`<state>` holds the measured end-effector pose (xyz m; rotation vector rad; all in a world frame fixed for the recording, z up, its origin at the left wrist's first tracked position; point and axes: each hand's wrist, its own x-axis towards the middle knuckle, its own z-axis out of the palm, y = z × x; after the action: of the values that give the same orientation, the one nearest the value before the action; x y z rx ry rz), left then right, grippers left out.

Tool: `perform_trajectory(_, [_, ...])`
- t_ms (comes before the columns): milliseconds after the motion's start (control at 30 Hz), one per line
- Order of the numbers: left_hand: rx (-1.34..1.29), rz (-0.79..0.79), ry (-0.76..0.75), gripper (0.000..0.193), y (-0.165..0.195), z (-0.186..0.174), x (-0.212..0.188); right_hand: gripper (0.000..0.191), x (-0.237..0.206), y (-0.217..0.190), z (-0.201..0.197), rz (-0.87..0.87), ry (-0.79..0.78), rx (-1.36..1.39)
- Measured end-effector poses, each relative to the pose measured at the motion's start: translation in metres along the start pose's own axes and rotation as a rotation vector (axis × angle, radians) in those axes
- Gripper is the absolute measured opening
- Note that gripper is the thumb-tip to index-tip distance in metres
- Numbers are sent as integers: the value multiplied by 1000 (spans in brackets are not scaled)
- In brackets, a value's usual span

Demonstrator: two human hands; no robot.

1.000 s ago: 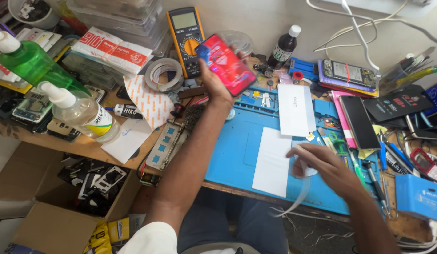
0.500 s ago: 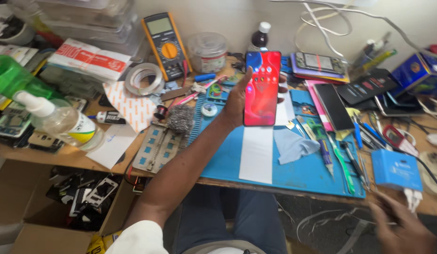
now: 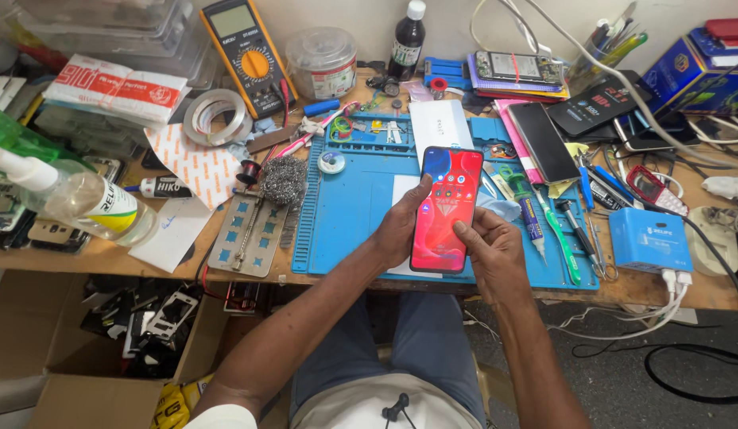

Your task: The person holds a smartphone connected to a charging cable and taps its screen while it boots and cycles through startup and home screens. They then open the phone's back, remove the battery, and handle an internal flex cable component.

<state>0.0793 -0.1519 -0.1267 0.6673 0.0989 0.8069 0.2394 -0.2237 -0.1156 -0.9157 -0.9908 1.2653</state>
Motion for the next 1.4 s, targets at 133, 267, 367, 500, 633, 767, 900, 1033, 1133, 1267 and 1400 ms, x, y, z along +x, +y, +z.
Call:
perform_trajectory(133, [397, 201, 289, 70, 4, 0, -16, 33, 4, 3, -7, 10, 26, -77])
perform_trajectory(267, [408, 262, 297, 64, 2, 2, -28, 33, 9, 0, -11, 67, 26, -139])
perform_trajectory(367, [380, 283, 291, 64, 0, -1, -29, 32, 11, -4, -3, 68, 2, -159])
perform_trajectory(500, [278, 305, 307, 69, -3, -5, -24, 34, 11, -7, 12, 0, -12, -303])
perform_trajectory(633, [270, 355, 312, 80, -9, -5, -21, 36, 6, -10, 27, -95, -14, -588])
perform_trajectory(767, [86, 290, 228, 78, -4, -11, -27, 29, 7, -22, 32, -113, -52, -539])
perform_trajectory(900, [48, 258, 192, 78, -4, -13, -32, 20, 25, -26, 29, -21, -12, -445])
perform_trajectory(1033, [69, 283, 200, 80, -6, -11, -33, 19, 33, -22, 22, 35, -61, -404])
perform_trajectory(1133, [87, 288, 223, 84, -6, -10, -34, 19, 34, -21, 20, 55, -88, -402])
perform_trajectory(1267, [110, 297, 237, 89, -6, -9, -35, 18, 33, -22, 19, 70, -79, -464])
perform_trajectory(1400, [139, 308, 253, 94, -9, -10, -33, 18, 33, -24, 18, 76, -92, -417])
